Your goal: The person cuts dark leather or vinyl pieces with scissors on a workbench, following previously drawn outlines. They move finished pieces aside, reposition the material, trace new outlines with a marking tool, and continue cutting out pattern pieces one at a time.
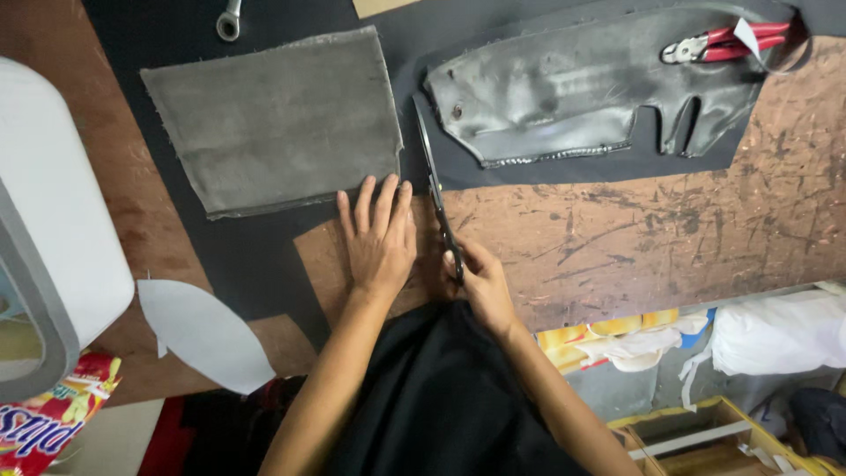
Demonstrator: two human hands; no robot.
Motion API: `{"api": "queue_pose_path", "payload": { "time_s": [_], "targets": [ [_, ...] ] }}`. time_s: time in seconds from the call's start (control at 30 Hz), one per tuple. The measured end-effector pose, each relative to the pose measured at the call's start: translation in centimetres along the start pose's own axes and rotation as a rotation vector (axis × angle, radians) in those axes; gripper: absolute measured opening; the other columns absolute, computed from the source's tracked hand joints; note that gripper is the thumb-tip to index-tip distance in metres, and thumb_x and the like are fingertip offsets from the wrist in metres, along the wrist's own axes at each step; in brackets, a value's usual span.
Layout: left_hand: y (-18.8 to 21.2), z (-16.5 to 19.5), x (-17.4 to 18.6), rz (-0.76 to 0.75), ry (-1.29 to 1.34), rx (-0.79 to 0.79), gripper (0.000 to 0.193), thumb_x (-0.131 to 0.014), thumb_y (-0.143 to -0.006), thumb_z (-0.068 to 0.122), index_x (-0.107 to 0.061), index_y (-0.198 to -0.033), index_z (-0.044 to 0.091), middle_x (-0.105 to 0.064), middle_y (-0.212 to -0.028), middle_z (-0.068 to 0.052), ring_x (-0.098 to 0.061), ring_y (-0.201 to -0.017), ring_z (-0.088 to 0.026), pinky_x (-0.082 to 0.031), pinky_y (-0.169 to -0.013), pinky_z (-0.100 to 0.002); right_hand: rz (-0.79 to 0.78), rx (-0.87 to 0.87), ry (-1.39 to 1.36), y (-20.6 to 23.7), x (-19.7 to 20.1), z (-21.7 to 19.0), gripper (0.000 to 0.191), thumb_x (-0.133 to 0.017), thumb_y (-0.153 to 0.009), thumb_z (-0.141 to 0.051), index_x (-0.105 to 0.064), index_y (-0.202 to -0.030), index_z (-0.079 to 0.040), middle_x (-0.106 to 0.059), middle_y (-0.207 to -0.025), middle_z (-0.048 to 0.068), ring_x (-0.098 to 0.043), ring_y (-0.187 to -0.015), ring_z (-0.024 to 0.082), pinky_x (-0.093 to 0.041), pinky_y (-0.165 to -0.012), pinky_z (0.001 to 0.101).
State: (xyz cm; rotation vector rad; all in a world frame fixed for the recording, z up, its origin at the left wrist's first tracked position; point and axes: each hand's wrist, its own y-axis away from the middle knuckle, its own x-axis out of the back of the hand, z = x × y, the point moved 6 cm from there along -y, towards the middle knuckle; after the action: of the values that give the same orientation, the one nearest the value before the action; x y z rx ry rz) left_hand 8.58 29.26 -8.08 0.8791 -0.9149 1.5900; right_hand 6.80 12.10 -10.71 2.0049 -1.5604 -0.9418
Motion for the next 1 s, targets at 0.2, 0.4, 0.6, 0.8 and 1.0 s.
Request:
{"api": "queue_pose_path", "payload": {
  "time_s": [0.2,0.4,0.6,0.8,1.0],
  "targets": [
    [0.0,-0.1,0.1,-0.029,0.011,0.003,0.042,-0.061,-0.100,0.019,-0.064,-0.141,0.009,-0.054,-0.151,-0.008,-0.041,-0.146,-0.035,-0.020,-0.124,-0.065,0.031,0.099,0.117,-1.5,-0.8,-2.1,0.041,-0.068,-0.099,-0.020,-0.065,-0.135,-0.001,-0.066,-0.094,-0.002,-0.057,-0.078,0.006,-0.048,-0.069,0.0229],
    [-0.1,-0.2,0.1,-0.024,0.014,0.015,0.041,-0.062,-0.100,0.019,-0.063,-0.140,0.010,-0.054,-0.151,-0.007,-0.041,-0.147,-0.034,-0.020,-0.125,-0.065,-0.002,0.083,0.084,-1.8,-1.6,-3.2,0.041,-0.067,-0.099,-0.021,-0.065,-0.136,-0.002,-0.061,-0.081,-0.002,-0.054,-0.070,0.006,-0.045,-0.060,0.0236],
    [-0.1,-0.1,0.1,-0.051,0.010,0.012,0.045,-0.062,-0.098,0.018,-0.062,-0.142,0.009,-0.052,-0.151,-0.008,-0.039,-0.147,-0.035,-0.019,-0.125,-0.065,0.028,0.097,0.132,-2.4,-1.9,-3.7,0.042,-0.067,-0.098,-0.021,-0.065,-0.136,-0.003,-0.062,-0.078,-0.002,-0.055,-0.069,0.006,-0.045,-0.059,0.0226],
    [-0.6,0.3,1.0,-0.032,-0.013,-0.003,0.044,-0.061,-0.098,0.020,-0.062,-0.141,0.010,-0.053,-0.150,-0.008,-0.041,-0.146,-0.035,-0.021,-0.124,-0.065,0.023,0.098,0.074,-2.6,-2.1,-3.9,0.041,-0.068,-0.097,-0.019,-0.065,-0.134,-0.001,-0.062,-0.075,-0.001,-0.054,-0.061,0.007,-0.046,-0.055,0.0239],
    [-0.8,0.9,1.1,0.004,-0.059,-0.011,0.036,-0.060,-0.100,0.020,-0.066,-0.135,0.011,-0.055,-0.145,-0.009,-0.045,-0.141,-0.035,-0.026,-0.121,-0.066,-0.033,-0.012,0.246,1.9,1.9,-1.6,0.041,-0.064,-0.096,-0.019,-0.064,-0.135,-0.005,-0.059,-0.071,0.001,-0.054,-0.057,0.009,-0.045,-0.052,0.0244]
  ]
}}
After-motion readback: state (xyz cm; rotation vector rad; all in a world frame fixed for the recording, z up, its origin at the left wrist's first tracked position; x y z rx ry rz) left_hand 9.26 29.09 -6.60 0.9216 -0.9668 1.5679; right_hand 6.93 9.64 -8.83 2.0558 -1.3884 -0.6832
